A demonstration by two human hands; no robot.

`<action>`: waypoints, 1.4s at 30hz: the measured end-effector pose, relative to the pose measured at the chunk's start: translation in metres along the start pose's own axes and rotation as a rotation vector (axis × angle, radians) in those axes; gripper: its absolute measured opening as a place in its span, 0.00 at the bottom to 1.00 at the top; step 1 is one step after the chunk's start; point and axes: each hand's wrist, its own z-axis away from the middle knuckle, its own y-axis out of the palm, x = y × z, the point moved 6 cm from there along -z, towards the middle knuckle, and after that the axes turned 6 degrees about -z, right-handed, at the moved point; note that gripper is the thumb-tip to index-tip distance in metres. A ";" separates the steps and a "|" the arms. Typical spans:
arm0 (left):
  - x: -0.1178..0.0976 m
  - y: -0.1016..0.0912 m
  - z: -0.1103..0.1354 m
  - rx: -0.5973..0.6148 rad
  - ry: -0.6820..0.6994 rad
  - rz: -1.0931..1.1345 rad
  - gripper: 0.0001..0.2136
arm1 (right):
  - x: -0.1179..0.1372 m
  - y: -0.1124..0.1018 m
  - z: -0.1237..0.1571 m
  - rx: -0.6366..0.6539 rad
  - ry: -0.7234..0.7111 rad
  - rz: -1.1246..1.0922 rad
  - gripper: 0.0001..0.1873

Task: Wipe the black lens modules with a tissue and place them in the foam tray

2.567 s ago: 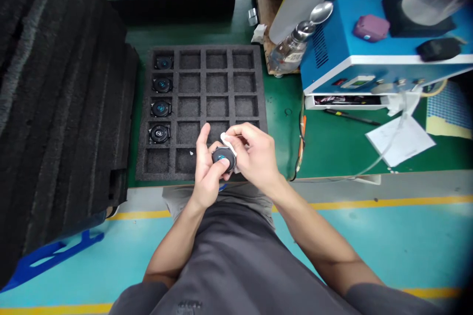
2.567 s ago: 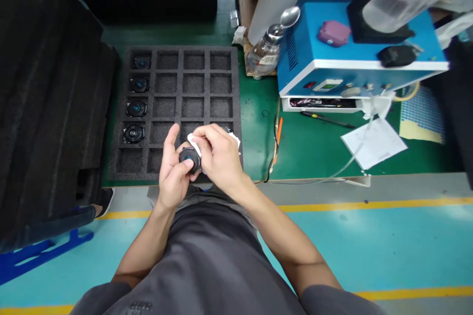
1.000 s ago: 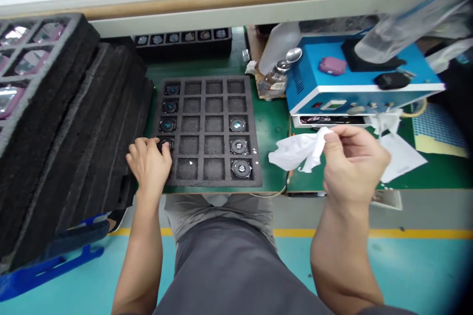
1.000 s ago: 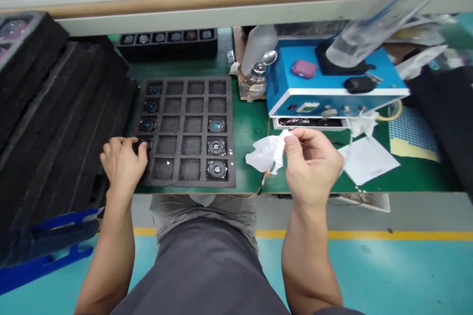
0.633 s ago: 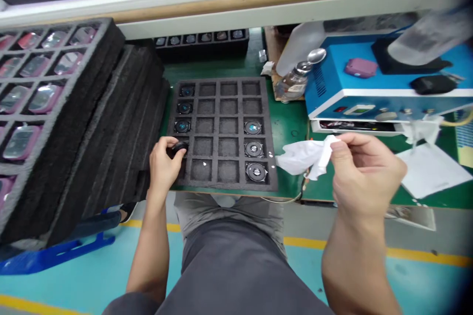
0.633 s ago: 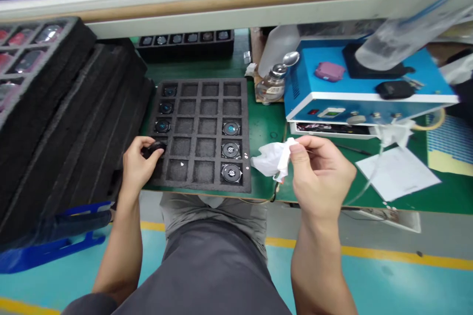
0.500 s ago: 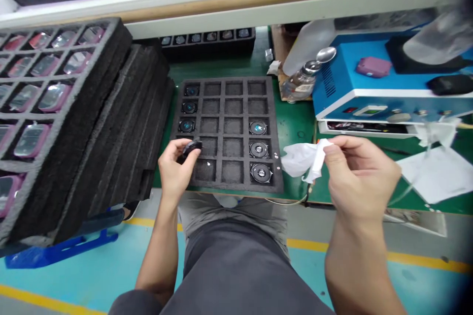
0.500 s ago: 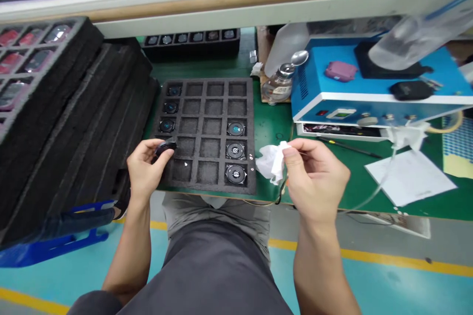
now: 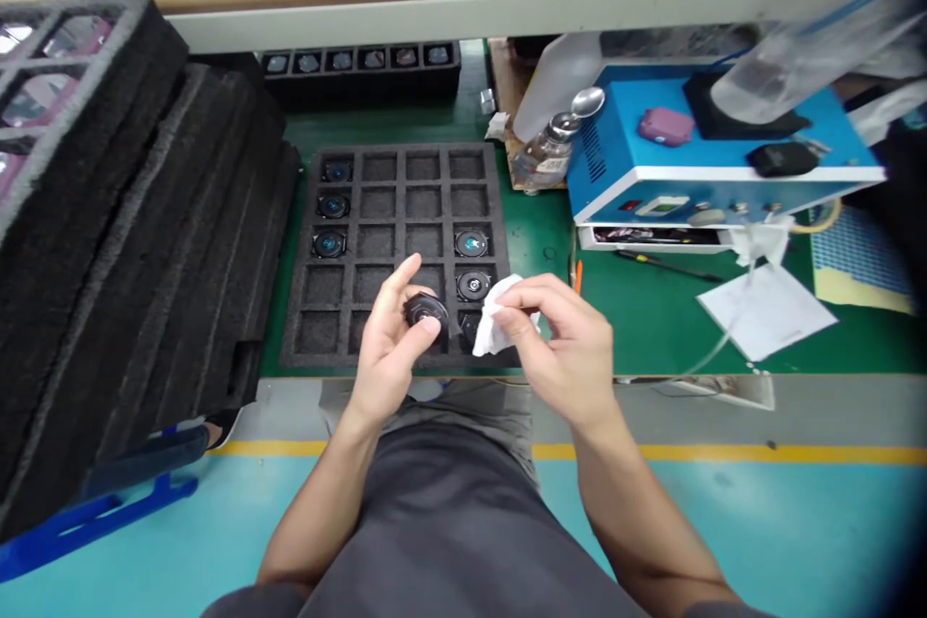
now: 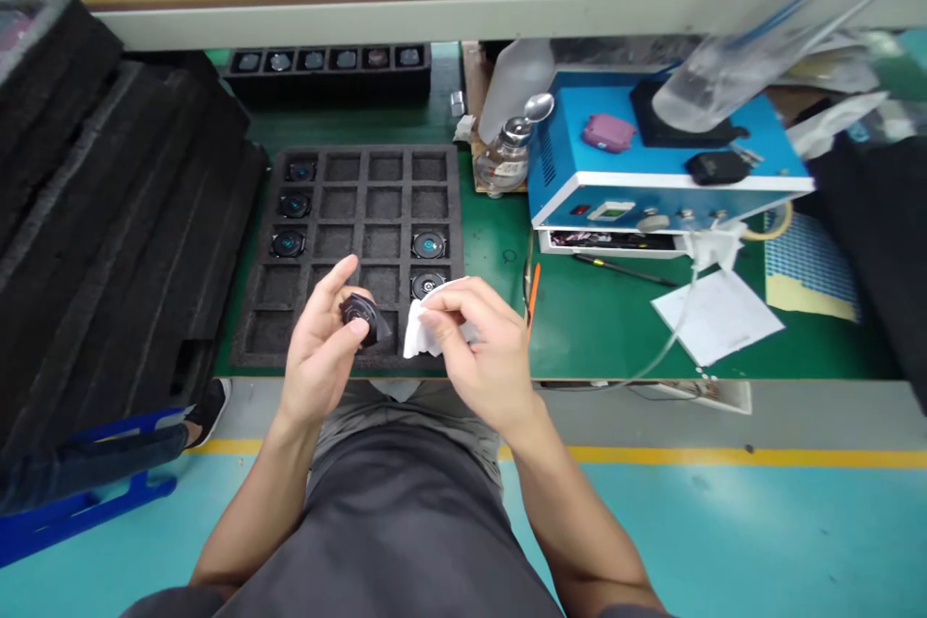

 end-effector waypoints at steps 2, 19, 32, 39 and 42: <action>0.004 0.005 0.000 0.026 -0.035 0.062 0.32 | 0.004 0.007 0.001 0.038 -0.010 -0.019 0.06; 0.004 0.013 0.001 0.040 0.027 0.066 0.32 | 0.013 0.022 0.005 0.137 -0.060 -0.085 0.04; -0.006 0.013 0.014 0.004 0.263 -0.448 0.32 | 0.014 0.021 0.010 0.239 -0.149 0.171 0.04; -0.005 0.017 0.020 0.016 0.254 -0.672 0.35 | 0.013 0.022 0.012 0.204 -0.190 0.272 0.04; 0.001 0.016 0.019 0.008 0.227 -0.590 0.37 | 0.012 0.024 0.013 0.308 -0.216 0.275 0.06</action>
